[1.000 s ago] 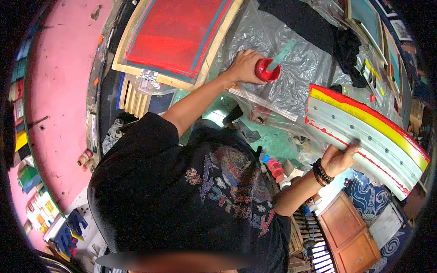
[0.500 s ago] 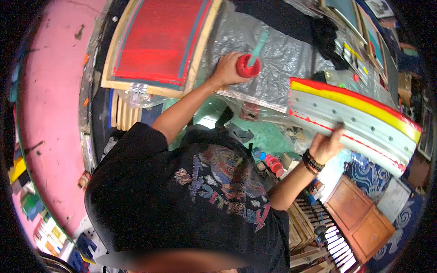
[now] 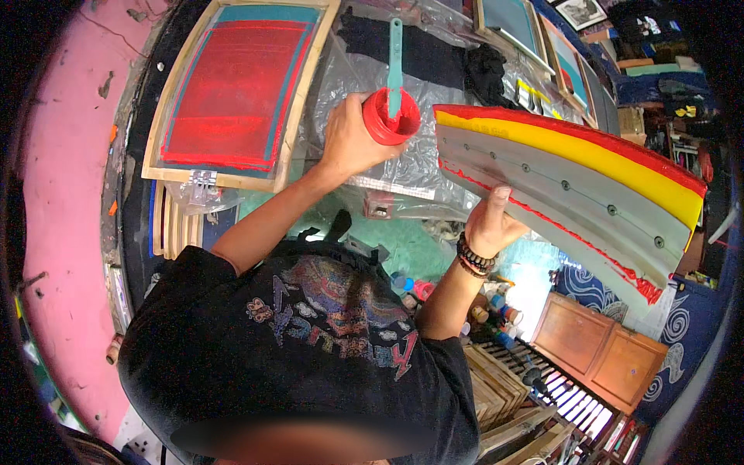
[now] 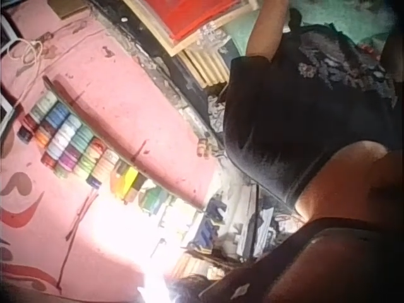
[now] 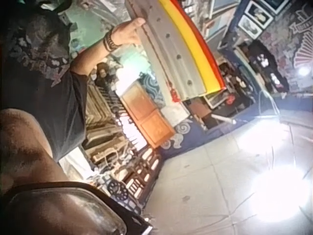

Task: Arranging fabric and preparing red ink on a squeegee for screen printing.

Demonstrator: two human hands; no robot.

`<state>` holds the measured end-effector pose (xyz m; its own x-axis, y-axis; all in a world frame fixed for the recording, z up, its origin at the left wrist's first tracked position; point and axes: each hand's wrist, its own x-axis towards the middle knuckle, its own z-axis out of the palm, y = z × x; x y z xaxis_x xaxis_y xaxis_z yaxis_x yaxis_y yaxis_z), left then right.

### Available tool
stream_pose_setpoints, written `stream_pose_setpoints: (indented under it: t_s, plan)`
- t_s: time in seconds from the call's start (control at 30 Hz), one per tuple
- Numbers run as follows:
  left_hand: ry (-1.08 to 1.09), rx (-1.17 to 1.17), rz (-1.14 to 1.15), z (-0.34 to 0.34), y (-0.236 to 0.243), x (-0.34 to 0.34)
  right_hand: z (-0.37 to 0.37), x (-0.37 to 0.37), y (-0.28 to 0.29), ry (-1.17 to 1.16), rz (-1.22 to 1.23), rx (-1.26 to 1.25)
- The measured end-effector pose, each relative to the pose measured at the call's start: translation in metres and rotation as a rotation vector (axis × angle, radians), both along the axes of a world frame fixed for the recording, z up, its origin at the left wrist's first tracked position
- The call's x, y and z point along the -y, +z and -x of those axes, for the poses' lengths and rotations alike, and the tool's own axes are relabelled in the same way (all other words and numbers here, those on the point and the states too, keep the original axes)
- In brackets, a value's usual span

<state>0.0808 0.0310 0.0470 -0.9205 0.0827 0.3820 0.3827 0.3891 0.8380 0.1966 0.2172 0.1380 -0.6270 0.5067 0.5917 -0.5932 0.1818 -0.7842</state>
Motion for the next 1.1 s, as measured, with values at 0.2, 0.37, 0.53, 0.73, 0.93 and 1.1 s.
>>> stream_pose_setpoints:
  t_s: [0.2, 0.37, 0.53, 0.73, 0.93, 1.1]
  plan:
    - [0.015, -0.037, 0.023, 0.001, 0.030, 0.015, 0.004, 0.026, 0.010, -0.036, -0.104, -0.014]
    - [0.041, -0.079, 0.030, -0.001, 0.039, 0.026, 0.004, 0.040, 0.008, -0.063, -0.159, 0.016]
    - [0.059, -0.071, 0.015, -0.002, 0.043, 0.032, 0.006, 0.047, 0.009, -0.076, -0.219, 0.037]
    - [0.069, -0.092, 0.022, -0.001, 0.046, 0.034, 0.002, 0.055, 0.010, -0.088, -0.237, 0.082]
    - [0.067, -0.166, -0.044, -0.002, 0.051, 0.032, 0.002, 0.062, -0.001, -0.074, -0.350, 0.182]
    - [0.061, -0.157, -0.107, -0.004, 0.061, 0.037, 0.008, 0.063, -0.012, -0.086, -0.518, 0.212]
